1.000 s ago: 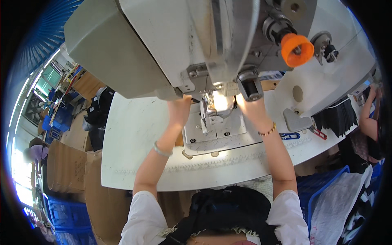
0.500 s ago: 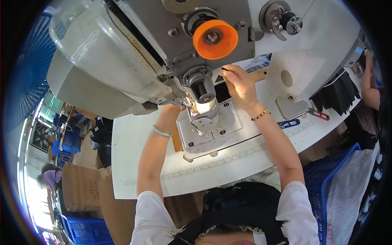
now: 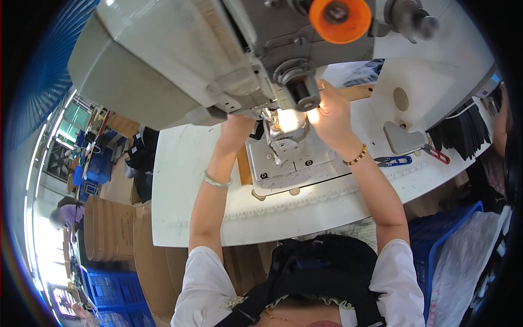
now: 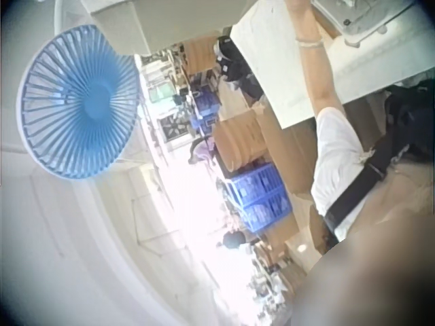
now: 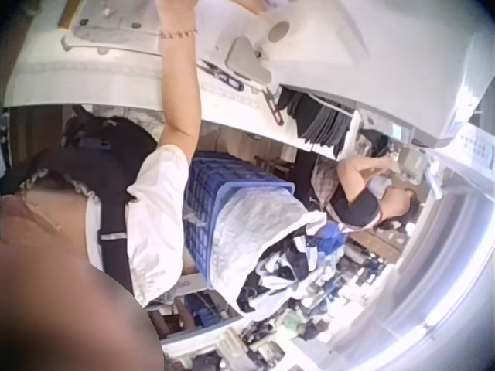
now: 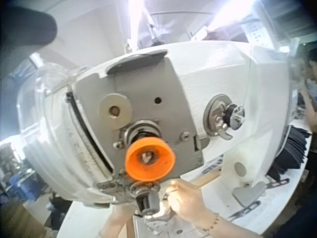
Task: Stitching black fabric components using a sewing machine and trimming threads with snips.
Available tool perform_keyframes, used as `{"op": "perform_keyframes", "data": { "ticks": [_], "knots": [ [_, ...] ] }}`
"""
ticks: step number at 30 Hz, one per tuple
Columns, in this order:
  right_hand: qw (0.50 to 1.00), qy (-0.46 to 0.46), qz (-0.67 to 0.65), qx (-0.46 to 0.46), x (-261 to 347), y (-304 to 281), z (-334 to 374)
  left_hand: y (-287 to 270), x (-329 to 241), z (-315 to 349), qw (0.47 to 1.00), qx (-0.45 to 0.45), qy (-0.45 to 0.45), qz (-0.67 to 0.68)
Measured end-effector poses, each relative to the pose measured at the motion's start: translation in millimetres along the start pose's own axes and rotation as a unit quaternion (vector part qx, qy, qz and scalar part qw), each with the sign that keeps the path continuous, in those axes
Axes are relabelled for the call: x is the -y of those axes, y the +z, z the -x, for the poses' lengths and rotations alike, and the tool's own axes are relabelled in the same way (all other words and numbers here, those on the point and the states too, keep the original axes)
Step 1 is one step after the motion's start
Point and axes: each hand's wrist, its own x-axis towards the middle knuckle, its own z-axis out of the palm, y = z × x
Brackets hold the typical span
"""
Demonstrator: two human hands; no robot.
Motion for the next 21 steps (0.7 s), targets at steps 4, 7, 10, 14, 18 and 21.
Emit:
{"op": "perform_keyframes", "data": {
  "ticks": [4, 7, 10, 14, 18, 21],
  "knots": [
    [0.999, 0.003, -0.03, 0.032, 5, -10, 0, -32, -21, -3, 0.996, 0.021, 0.086, 0.026],
    [0.997, -0.039, -0.001, 0.068, 6, -17, -1, -36, -37, -2, 0.992, -0.039, 0.023, 0.117],
    [0.989, -0.113, 0.032, 0.095, 7, -25, -4, -39, -46, 1, 0.992, -0.081, 0.039, 0.088],
    [0.979, -0.124, 0.009, 0.163, 13, -38, -1, -49, -56, 8, 0.987, -0.116, 0.099, 0.042],
    [0.972, -0.146, 0.011, 0.185, 14, -42, 4, -56, -62, 12, 0.986, -0.104, 0.112, 0.061],
    [0.968, -0.175, 0.014, 0.177, 14, -41, 4, -60, -61, 13, 0.987, -0.089, 0.124, 0.054]
  ]
}}
